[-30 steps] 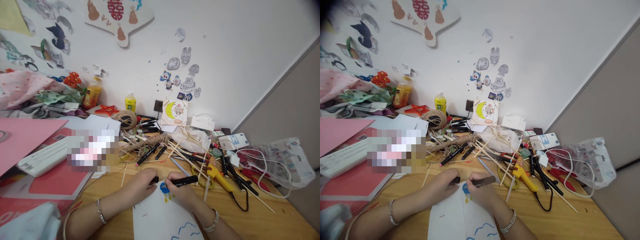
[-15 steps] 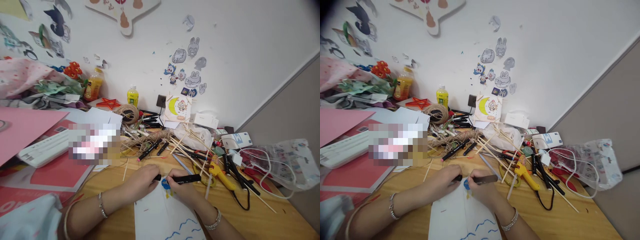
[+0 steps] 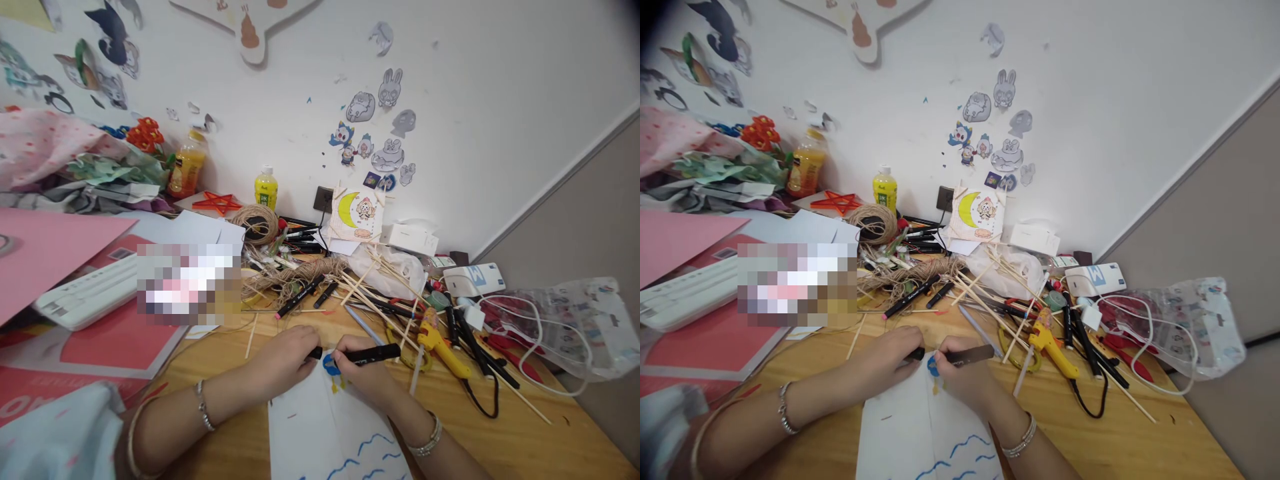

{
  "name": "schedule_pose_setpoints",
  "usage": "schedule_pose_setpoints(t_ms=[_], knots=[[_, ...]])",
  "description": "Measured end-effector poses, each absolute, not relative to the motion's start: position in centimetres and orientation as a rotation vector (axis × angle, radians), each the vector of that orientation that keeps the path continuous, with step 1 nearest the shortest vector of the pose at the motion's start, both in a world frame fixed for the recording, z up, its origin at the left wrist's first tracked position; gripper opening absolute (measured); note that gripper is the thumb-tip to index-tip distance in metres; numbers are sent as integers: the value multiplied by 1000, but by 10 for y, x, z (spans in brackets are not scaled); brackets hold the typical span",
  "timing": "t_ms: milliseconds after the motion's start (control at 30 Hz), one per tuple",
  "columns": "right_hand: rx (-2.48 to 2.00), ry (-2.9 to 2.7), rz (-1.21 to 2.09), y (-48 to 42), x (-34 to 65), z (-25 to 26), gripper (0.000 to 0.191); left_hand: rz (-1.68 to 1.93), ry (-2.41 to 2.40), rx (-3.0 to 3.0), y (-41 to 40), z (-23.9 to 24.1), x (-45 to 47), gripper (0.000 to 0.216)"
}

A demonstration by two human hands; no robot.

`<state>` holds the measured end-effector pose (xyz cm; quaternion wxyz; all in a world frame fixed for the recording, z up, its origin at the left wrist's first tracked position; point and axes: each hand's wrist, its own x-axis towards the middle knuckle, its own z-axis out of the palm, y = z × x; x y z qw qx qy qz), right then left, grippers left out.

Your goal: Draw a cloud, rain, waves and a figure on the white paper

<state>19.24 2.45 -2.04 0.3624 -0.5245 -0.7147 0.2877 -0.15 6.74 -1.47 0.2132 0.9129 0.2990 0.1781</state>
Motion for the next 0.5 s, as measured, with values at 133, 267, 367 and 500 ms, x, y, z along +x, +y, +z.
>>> schedule_pose_setpoints(t_ms=[133, 267, 367, 500], knots=[[-1383, -1815, 731, 23, 197, -21, 23, 492, 830, 2535, 67, -13, -1, 10], [-1407, -1809, 741, 22, 203, -21, 23, 480, 836, 2540, 67, -12, -1, 11], [-1424, -1842, 769, 22, 203, -19, 22, 467, 845, 2546, 66, -10, -2, 12], [-1420, -1874, 764, 23, 201, -18, 21, 450, 862, 2549, 66, -8, -1, 12]])
